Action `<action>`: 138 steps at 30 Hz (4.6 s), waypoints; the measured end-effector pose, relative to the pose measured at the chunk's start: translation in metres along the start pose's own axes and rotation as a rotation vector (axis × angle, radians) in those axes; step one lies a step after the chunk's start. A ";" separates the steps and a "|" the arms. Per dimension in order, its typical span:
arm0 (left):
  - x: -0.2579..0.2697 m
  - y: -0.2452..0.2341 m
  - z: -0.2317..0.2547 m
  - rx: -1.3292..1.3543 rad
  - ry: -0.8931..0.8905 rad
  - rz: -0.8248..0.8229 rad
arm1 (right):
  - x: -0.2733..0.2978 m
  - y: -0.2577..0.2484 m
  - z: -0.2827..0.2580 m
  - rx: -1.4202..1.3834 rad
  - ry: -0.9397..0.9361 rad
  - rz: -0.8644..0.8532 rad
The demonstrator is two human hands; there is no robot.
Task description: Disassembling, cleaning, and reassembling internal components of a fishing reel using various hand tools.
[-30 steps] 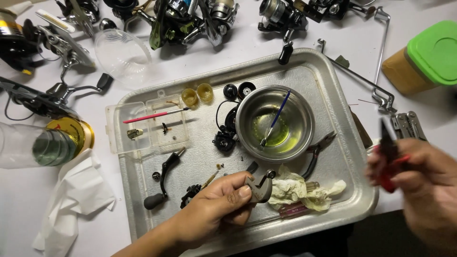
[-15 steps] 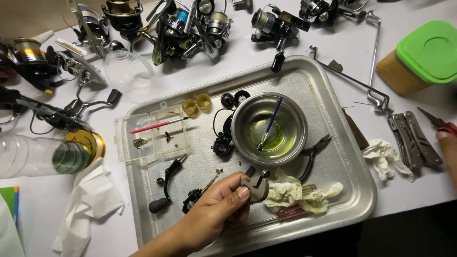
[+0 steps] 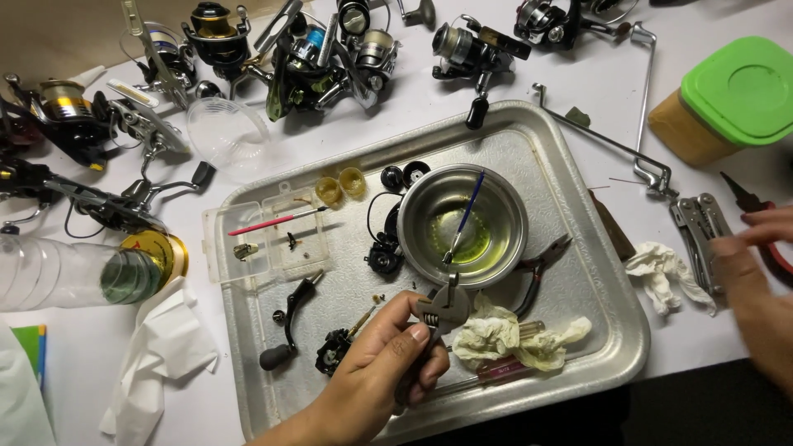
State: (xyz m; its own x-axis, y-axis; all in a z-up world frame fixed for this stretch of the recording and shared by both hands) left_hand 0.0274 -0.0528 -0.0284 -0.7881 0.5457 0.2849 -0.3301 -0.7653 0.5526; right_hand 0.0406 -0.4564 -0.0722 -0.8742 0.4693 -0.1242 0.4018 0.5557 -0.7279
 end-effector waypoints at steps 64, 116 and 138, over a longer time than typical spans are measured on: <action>-0.033 -0.066 0.077 -0.669 0.439 0.330 | -0.098 0.067 -0.151 -0.599 0.196 -0.414; -0.018 -0.044 0.050 -0.078 0.392 0.173 | 0.086 0.056 -0.315 -0.348 -1.189 -0.319; -0.021 -0.039 0.050 -0.045 0.454 0.028 | 0.074 0.073 -0.296 -0.417 -1.112 -0.304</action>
State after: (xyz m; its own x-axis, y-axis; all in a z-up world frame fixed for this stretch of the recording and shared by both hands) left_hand 0.0827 -0.0177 -0.0165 -0.9419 0.3266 -0.0786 -0.3192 -0.7971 0.5125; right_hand 0.0858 -0.1773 0.0651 -0.6217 -0.4460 -0.6439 0.0185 0.8135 -0.5813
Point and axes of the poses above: each hand's wrist, its own x-axis away from the middle knuckle, its own y-axis out of the palm, z = x × y, the point moved 5 cm from there along -x, towards the middle knuckle, and after that the axes turned 8 degrees about y, right-handed, at the moved point
